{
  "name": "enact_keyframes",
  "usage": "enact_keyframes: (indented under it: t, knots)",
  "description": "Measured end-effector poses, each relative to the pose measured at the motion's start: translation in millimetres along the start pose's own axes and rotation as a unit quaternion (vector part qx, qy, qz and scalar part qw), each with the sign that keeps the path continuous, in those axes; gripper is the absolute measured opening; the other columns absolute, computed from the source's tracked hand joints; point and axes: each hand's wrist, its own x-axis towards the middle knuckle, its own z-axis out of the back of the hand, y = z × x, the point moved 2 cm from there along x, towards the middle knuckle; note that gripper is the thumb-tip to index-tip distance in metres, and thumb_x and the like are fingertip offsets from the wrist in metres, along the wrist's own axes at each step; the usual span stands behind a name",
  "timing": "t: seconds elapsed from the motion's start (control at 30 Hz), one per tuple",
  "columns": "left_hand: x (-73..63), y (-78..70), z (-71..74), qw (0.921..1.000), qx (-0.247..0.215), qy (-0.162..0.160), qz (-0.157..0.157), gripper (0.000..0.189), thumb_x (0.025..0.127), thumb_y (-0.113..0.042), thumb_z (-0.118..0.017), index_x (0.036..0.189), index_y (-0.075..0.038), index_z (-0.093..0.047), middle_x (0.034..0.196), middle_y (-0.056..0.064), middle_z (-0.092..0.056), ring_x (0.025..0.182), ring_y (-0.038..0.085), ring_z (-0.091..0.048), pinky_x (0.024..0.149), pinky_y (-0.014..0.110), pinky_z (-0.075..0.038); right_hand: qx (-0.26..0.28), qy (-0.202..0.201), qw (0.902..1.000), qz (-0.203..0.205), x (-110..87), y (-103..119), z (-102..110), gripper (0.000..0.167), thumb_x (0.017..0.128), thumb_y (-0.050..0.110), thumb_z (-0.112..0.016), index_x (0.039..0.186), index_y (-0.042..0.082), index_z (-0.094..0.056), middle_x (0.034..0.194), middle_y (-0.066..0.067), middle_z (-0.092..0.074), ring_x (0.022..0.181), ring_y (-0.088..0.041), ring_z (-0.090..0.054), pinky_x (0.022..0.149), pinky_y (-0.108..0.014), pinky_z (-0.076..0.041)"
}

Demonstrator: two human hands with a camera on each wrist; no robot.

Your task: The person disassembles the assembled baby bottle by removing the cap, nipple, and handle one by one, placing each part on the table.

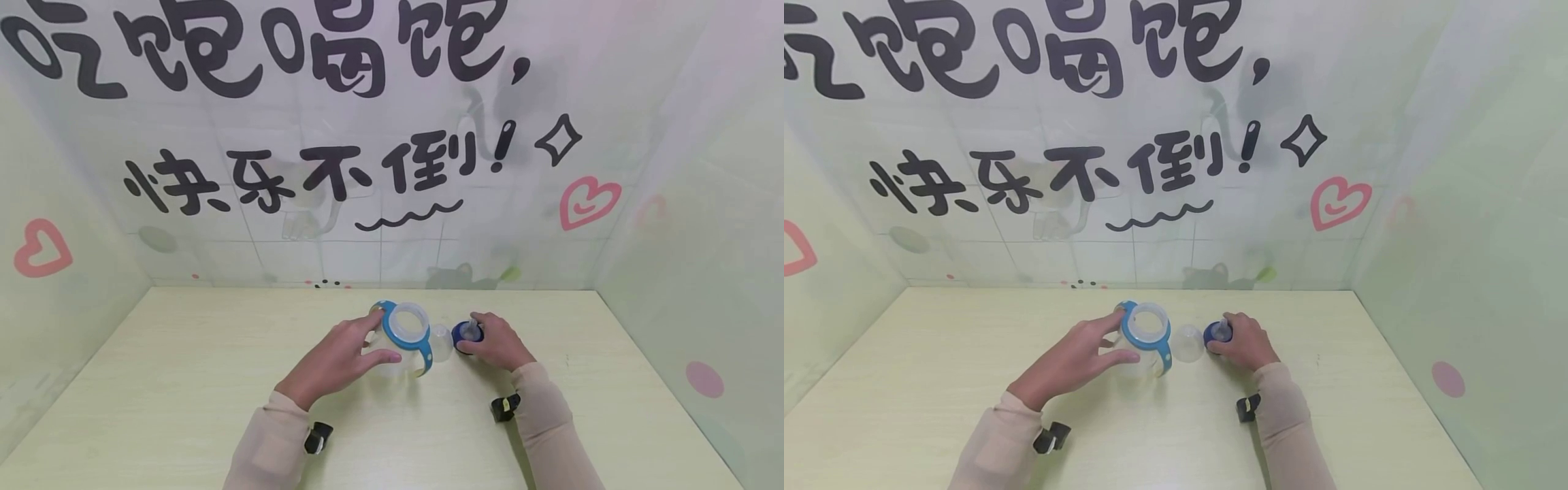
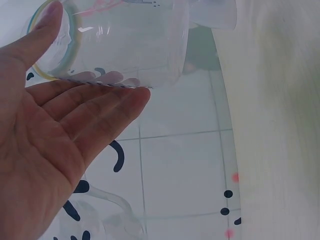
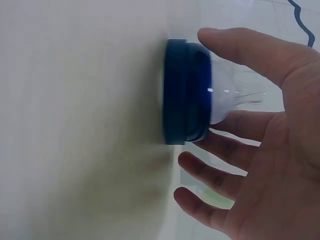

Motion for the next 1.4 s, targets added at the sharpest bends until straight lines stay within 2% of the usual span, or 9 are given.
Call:
enact_keyframes:
  t: [0.13,0.23,0.37,0.57,0.7,0.87,1.03,1.17,1.4]
  knots:
    - [0.8,0.7,0.0,1.0,-0.003,-0.001,0.005,0.05,0.091,-0.038,-0.072,0.131,-0.013,-0.054,0.12,0.001,-0.066,0.106,0.023,-0.067,0.086,0.038,-0.058,-0.003,-0.037,0.9988,0.031,-2.5,11.3,10.2,0.068,0.088,0.026,-0.072,0.14,-0.009,-0.047,0.135,-0.029,-0.053,0.128,-0.048,-0.046,0.104,-0.061,-0.04]
    - [1.6,0.7,0.1,1.0,-0.004,-0.001,0.008,0.053,0.091,-0.038,-0.072,0.134,-0.012,-0.054,0.123,0.002,-0.065,0.107,0.023,-0.067,0.085,0.037,-0.058,0.015,-0.066,0.9956,0.064,-5.4,24.6,18.1,0.065,0.091,0.026,-0.071,0.142,-0.007,-0.047,0.137,-0.026,-0.054,0.131,-0.046,-0.045,0.106,-0.062,-0.038]
    - [1.8,0.1,0.8,0.9999,-0.009,0.001,0.014,0.059,0.091,-0.039,-0.072,0.139,-0.009,-0.052,0.127,0.003,-0.064,0.107,0.024,-0.068,0.086,0.037,-0.058,0.061,-0.08,0.9877,0.119,-13.0,46.6,27.2,0.059,0.094,0.027,-0.069,0.142,-0.002,-0.05,0.137,-0.021,-0.056,0.132,-0.04,-0.047,0.105,-0.061,-0.04]
    - [1.1,-0.5,1.8,0.9996,-0.027,0.001,0.008,0.057,0.091,-0.035,-0.073,0.139,-0.012,-0.052,0.131,0.0,-0.063,0.111,0.024,-0.066,0.086,0.037,-0.058,0.114,-0.058,0.9711,0.201,-27.2,76.4,34.3,0.051,0.094,0.019,-0.069,0.141,0.006,-0.054,0.133,-0.011,-0.061,0.126,-0.032,-0.053,0.096,-0.056,-0.05]
    - [0.7,-0.3,2.1,0.9996,-0.03,0.002,0.002,0.056,0.092,-0.036,-0.073,0.139,-0.014,-0.051,0.132,-0.002,-0.062,0.111,0.023,-0.066,0.086,0.036,-0.059,0.126,-0.018,0.9623,0.24,-33.9,88.3,34.1,0.054,0.093,0.017,-0.07,0.143,0.007,-0.052,0.135,-0.01,-0.059,0.128,-0.03,-0.052,0.099,-0.055,-0.048]
    - [0.9,-0.6,2.1,0.9995,-0.032,0.004,-0.005,0.059,0.092,-0.036,-0.071,0.142,-0.013,-0.05,0.137,0.0,-0.059,0.112,0.024,-0.066,0.086,0.036,-0.058,0.128,0.022,0.9604,0.247,-36.0,93.6,27.5,0.068,0.089,0.027,-0.075,0.147,0.01,-0.047,0.143,-0.008,-0.054,0.134,-0.028,-0.048,0.105,-0.058,-0.042]
    - [0.7,-0.9,2.0,0.9995,-0.028,0.006,-0.01,0.062,0.093,-0.042,-0.069,0.143,-0.012,-0.049,0.14,0.002,-0.057,0.11,0.025,-0.067,0.086,0.037,-0.058,0.147,0.031,0.9608,0.233,-35.1,96.6,21.4,0.076,0.083,0.032,-0.081,0.148,0.011,-0.047,0.146,-0.002,-0.051,0.135,-0.024,-0.046,0.108,-0.058,-0.039]
    - [0.5,-0.5,1.3,0.9994,-0.03,0.008,-0.015,0.063,0.093,-0.045,-0.068,0.143,-0.012,-0.049,0.14,0.002,-0.058,0.111,0.024,-0.066,0.087,0.038,-0.058,0.155,0.027,0.9599,0.232,-34.6,98.0,18.3,0.076,0.082,0.032,-0.082,0.147,0.011,-0.048,0.142,0.001,-0.054,0.131,-0.022,-0.049,0.107,-0.057,-0.04]
    - [-0.4,-0.9,0.6,0.999,-0.036,0.01,-0.024,0.058,0.092,-0.043,-0.069,0.14,-0.014,-0.05,0.134,-0.003,-0.061,0.115,0.02,-0.064,0.088,0.04,-0.058,0.163,0.018,0.9525,0.256,-34.2,102.3,16.4,0.069,0.081,0.028,-0.083,0.142,0.015,-0.053,0.134,0.003,-0.059,0.122,-0.018,-0.054,0.101,-0.051,-0.045]
